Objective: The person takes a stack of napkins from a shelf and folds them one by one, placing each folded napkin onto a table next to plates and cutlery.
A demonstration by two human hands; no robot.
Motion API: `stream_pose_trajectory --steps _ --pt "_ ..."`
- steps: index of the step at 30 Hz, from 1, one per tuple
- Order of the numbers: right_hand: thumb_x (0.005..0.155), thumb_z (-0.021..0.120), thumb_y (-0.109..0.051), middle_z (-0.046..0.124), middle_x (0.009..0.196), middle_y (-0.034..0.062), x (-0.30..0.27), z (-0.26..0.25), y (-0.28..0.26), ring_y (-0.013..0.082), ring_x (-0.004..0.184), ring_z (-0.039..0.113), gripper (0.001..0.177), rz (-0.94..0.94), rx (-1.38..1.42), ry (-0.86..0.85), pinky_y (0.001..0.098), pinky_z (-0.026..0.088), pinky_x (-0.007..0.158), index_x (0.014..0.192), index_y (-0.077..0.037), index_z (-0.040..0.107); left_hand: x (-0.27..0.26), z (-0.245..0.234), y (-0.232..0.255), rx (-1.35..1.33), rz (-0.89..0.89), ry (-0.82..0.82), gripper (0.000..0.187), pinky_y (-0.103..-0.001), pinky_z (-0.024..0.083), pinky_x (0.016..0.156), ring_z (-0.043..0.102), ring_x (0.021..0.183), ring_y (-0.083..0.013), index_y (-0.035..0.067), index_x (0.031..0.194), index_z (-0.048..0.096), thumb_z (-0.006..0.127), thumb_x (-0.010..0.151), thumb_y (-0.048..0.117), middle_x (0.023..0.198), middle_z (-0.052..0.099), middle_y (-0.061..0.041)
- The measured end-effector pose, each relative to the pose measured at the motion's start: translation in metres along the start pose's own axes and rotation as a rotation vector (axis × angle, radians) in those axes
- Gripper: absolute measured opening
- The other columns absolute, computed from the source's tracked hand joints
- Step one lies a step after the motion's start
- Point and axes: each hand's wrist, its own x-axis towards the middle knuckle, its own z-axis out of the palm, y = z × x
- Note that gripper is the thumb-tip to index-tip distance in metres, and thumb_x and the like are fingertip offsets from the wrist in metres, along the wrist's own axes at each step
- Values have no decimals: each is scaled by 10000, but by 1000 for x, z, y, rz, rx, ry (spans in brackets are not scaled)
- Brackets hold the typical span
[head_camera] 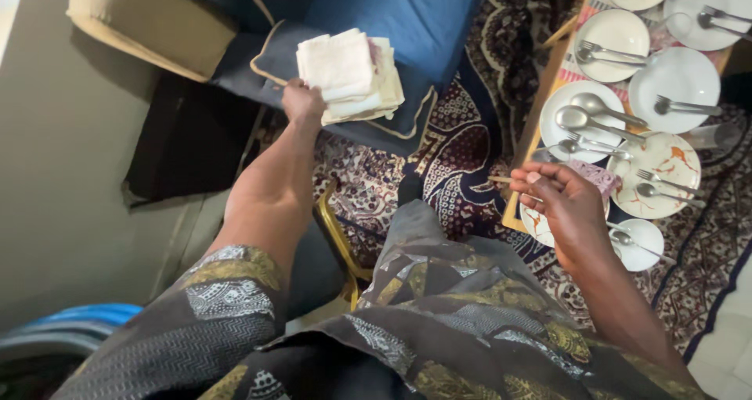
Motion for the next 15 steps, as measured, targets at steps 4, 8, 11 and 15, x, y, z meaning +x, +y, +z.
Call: stream_pose_trajectory --steps 4,8,11,15 --pt "1030 565 -128 725 1188 136 -3 0 5 185 1077 710 261 28 -15 48 303 550 885 1242 9 631 -12 -14 15 109 60 -34 420 -413 585 873 740 1007 -323 29 1150 675 803 776 169 1085 742 -180" --pt "1020 583 -136 734 1190 135 -6 7 8 189 1068 716 269 45 -20 58 298 553 887 1239 10 635 -19 -20 28 239 76 -3 419 -428 550 872 703 1018 -340 60 1086 701 862 738 228 1057 729 -169" --pt "1026 585 -140 737 1184 142 -6 17 5 193 1064 716 266 21 -10 23 302 555 885 1230 24 632 -13 -22 25 197 101 -53 272 -418 570 864 737 978 -330 59 1024 729 784 802 207 1013 763 -159" --pt "1024 575 -147 737 1179 144 -3 31 0 194 1067 711 287 14 -61 7 307 564 882 1251 19 626 1 -10 21 100 84 -7 230 -391 576 847 756 925 -312 60 1006 746 727 805 170 979 781 -174"
